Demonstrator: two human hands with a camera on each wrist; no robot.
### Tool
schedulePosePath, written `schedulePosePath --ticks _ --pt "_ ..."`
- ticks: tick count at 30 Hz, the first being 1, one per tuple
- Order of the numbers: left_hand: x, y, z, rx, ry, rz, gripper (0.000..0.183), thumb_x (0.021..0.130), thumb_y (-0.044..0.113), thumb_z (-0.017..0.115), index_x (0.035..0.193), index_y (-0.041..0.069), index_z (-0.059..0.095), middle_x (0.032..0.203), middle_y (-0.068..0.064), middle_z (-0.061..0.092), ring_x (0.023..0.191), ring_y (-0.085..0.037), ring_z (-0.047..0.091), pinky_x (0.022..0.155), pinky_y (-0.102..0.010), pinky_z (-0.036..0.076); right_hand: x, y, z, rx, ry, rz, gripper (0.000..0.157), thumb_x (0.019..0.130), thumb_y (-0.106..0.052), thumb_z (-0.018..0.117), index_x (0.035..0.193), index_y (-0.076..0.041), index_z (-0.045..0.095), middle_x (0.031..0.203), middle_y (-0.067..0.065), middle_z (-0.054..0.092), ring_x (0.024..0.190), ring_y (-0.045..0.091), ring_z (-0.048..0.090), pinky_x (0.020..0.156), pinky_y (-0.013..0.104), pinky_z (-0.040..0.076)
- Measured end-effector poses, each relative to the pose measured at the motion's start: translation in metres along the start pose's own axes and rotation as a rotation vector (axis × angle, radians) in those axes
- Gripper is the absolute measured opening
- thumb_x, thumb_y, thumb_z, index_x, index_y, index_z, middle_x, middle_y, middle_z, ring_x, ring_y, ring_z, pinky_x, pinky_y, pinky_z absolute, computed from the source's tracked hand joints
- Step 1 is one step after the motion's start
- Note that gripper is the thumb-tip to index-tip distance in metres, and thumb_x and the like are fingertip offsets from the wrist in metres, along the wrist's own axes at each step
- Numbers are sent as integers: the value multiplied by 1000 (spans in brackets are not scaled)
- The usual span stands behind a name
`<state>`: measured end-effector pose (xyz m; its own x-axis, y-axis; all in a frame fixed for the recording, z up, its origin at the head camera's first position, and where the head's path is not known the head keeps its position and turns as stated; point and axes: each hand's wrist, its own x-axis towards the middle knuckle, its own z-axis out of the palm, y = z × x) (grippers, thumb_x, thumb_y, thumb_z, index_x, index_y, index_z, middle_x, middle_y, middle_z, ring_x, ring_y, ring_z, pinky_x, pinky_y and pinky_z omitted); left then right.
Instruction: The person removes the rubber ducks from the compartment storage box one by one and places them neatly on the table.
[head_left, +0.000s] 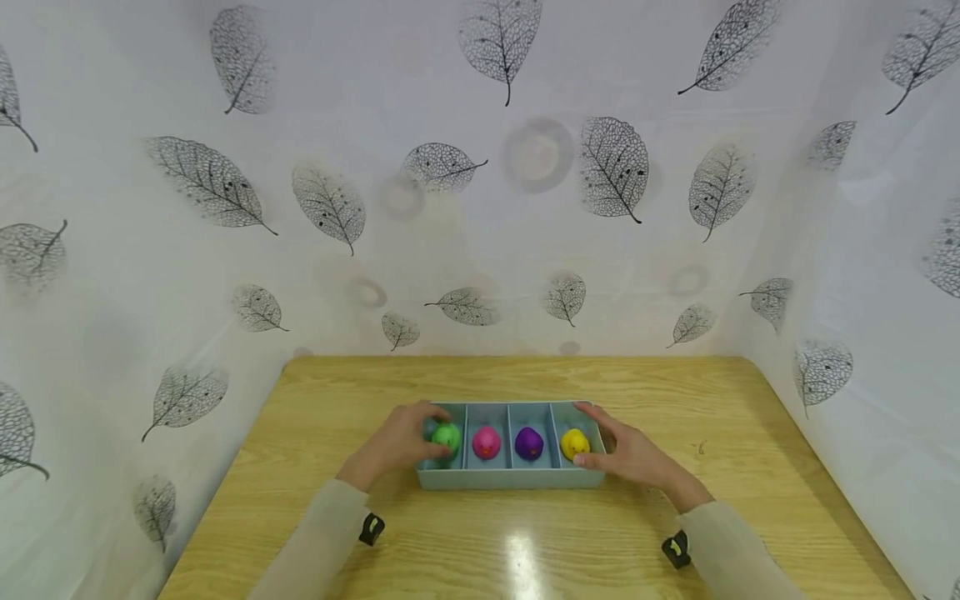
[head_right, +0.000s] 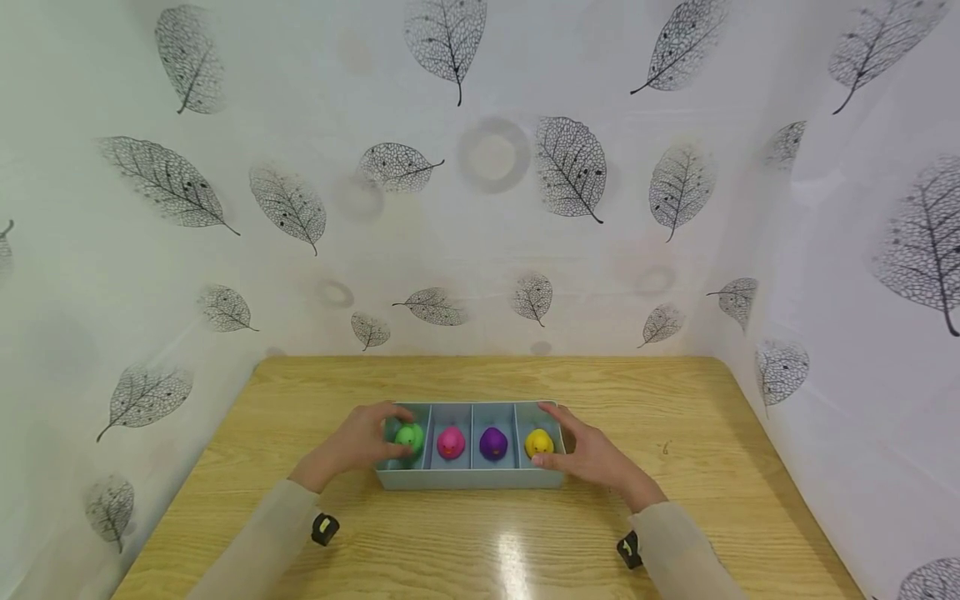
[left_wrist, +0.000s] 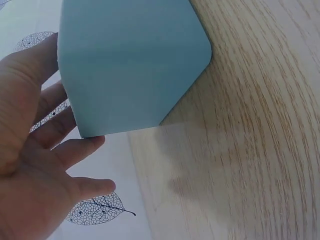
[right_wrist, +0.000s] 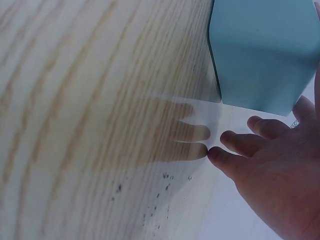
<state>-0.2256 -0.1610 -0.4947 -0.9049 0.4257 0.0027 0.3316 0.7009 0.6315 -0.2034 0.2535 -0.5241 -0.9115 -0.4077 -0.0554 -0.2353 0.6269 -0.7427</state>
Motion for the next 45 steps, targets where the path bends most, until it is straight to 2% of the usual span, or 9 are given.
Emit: schedulePosePath --ticks 4,8,11,19,24,31,34,37,45 --pt "-2 3 -3 -15 43 -12 39 81 24 93 114 13 75 118 -5 73 114 -30 68 105 -53 55 0 0 0 -2 2 -5 91 93 -49 77 168 -29 29 173 27 18 155 56 26 113 80 33" --pt "-4 3 -7 -19 87 -13 38 80 27 93 111 15 76 127 -11 73 128 -40 64 114 -59 48 0 0 0 -3 0 3 90 93 -50 77 167 -31 29 173 27 17 156 55 25 114 79 32" --pt "-5 4 -9 -20 114 -8 38 80 28 93 111 15 76 133 -13 72 134 -42 61 115 -60 46 0 -1 -1 -7 -4 9 90 93 -51 77 167 -32 29 173 27 17 156 55 24 115 79 32" --pt "-5 6 -15 -60 206 74 36 83 22 91 112 10 76 120 -9 76 117 -31 70 103 -55 57 0 1 0 4 -1 2 90 93 -49 77 167 -33 29 173 27 17 156 55 24 115 79 31" --pt "-6 7 -18 -115 242 72 34 85 18 89 113 8 74 117 -8 75 109 -26 69 89 -46 62 0 1 0 5 3 -8 90 93 -49 78 167 -31 29 173 27 18 156 55 24 114 79 32" --pt "-8 4 -18 -218 265 115 32 86 6 85 114 3 71 116 -16 70 104 -38 74 79 -34 65 -1 -1 -1 -6 2 -7 91 93 -50 77 167 -29 29 173 28 18 156 56 22 114 81 31" --pt "-8 2 -17 -226 298 137 31 85 3 83 114 1 71 116 -18 71 100 -38 75 73 -27 64 -1 -1 -2 -9 3 -5 91 93 -50 78 167 -28 29 173 28 18 156 56 23 114 80 31" --pt "-8 0 -17 -228 317 131 33 85 2 81 117 1 71 116 -17 72 100 -34 74 71 -23 62 0 1 -1 -10 3 -6 91 93 -50 78 167 -29 29 173 28 18 156 55 23 114 78 33" --pt "-10 -2 -18 -252 349 109 37 87 0 80 122 -3 71 117 -19 73 97 -34 75 75 -22 62 1 3 0 -4 7 -7 90 93 -51 78 167 -32 30 173 27 19 156 55 25 114 77 35"
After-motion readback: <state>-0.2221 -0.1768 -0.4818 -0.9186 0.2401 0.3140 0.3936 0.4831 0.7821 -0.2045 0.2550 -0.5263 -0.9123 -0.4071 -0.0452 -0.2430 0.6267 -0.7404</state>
